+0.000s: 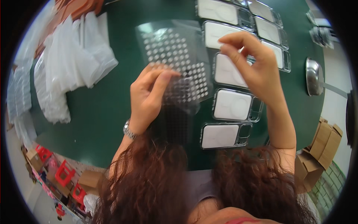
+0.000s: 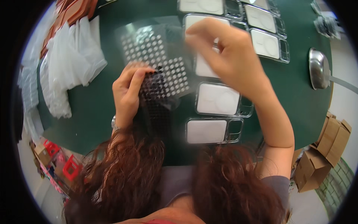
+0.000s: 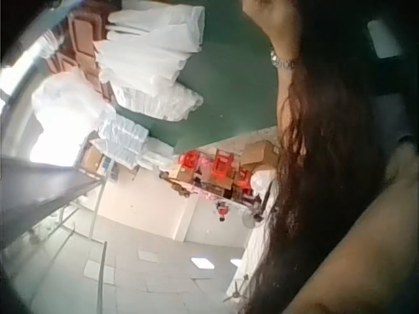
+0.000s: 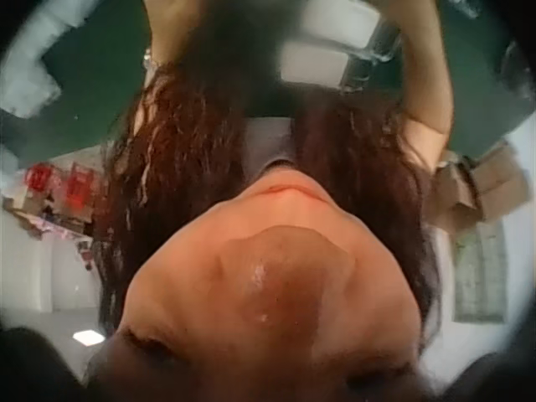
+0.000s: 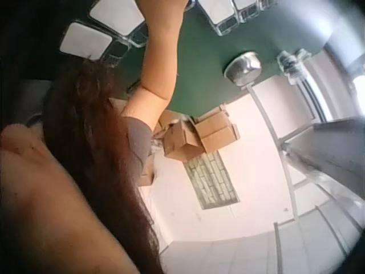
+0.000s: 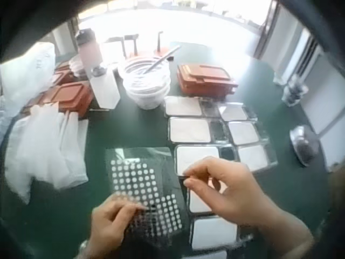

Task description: The person removes phone cases from plastic sleeves and arranges them on the table. They retrieve sticker sheets from an overhead shelf, peel adhesive dots from the sheets, apply the dots to the camera corners of each phone case, and return the sheets to the shelf.

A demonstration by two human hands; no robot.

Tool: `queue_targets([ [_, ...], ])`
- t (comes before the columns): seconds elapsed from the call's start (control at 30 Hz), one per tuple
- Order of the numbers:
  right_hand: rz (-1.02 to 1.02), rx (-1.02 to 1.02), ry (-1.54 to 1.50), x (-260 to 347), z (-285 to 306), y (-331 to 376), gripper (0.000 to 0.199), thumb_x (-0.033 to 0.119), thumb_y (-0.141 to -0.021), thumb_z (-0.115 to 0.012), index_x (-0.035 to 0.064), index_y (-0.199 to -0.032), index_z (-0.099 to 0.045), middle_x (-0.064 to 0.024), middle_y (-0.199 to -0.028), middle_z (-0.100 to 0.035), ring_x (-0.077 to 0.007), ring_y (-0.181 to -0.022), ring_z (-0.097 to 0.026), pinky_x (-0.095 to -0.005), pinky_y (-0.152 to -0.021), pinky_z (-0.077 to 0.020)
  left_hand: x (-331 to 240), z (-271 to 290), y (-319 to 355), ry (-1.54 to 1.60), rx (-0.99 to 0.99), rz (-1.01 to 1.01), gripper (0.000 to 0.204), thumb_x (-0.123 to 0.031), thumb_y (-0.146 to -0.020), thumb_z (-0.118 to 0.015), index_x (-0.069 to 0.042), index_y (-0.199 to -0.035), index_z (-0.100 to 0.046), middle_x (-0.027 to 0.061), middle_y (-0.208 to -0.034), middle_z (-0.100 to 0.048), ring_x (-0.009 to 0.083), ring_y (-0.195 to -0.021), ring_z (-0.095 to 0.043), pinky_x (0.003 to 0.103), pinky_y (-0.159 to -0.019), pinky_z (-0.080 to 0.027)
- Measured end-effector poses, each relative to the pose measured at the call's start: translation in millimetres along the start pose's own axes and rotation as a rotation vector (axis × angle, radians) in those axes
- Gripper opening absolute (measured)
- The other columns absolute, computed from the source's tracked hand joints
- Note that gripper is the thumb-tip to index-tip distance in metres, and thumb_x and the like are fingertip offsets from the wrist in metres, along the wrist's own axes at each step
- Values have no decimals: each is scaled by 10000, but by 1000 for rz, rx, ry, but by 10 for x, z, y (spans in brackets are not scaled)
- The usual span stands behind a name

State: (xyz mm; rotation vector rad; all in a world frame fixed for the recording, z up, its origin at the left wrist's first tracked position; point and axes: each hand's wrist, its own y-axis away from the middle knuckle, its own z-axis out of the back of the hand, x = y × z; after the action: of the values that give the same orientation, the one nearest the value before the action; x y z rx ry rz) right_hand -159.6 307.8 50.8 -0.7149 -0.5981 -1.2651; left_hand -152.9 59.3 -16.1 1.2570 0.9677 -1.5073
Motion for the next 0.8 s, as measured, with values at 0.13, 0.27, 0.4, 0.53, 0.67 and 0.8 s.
queue_targets([
  [0.13,4,31,-187,217,-517,170,107,59,-900,-649,25,-1000,-666,-59,-881,-687,-133,-756,-616,-256,-633,-451,23,14,4,235,-20,-39,177,-97,-966,-598,20,-978,-730,46,-924,-628,107,-850,-567,227,-770,-449],
  [0.27,12,-33,-197,332,-627,221,118,51,-898,-629,13,-1008,-649,-125,-881,-683,-217,-775,-653,-311,-681,-505,15,36,26,378,65,-50,179,-103,-953,-628,2,-1048,-738,17,-940,-618,81,-856,-552,196,-752,-438],
  [0.4,148,-85,-46,350,-694,255,128,27,-859,-641,30,-983,-670,-106,-892,-686,-262,-760,-638,-328,-680,-515,83,65,61,413,128,-51,181,-85,-938,-647,1,-1072,-733,14,-949,-616,80,-860,-551,194,-744,-437],
  [0.53,285,-194,103,304,-737,254,122,23,-826,-657,53,-942,-679,-77,-860,-676,-275,-759,-619,-350,-681,-518,91,14,61,372,107,-134,180,-50,-922,-656,-2,-1078,-731,15,-960,-613,78,-864,-549,198,-736,-439],
  [0.67,428,-287,253,246,-741,230,99,35,-790,-672,67,-883,-667,-45,-818,-611,-255,-797,-581,-361,-666,-508,63,4,60,336,115,-77,185,-32,-909,-659,7,-1079,-724,25,-973,-613,81,-883,-548,196,-732,-436],
  [0.8,418,-220,261,257,-709,222,76,25,-763,-651,45,-835,-634,-81,-857,-565,-287,-852,-545,-371,-731,-493,2,11,73,215,110,-121,183,-8,-893,-660,27,-1065,-715,49,-988,-620,106,-907,-561,210,-764,-444],
])
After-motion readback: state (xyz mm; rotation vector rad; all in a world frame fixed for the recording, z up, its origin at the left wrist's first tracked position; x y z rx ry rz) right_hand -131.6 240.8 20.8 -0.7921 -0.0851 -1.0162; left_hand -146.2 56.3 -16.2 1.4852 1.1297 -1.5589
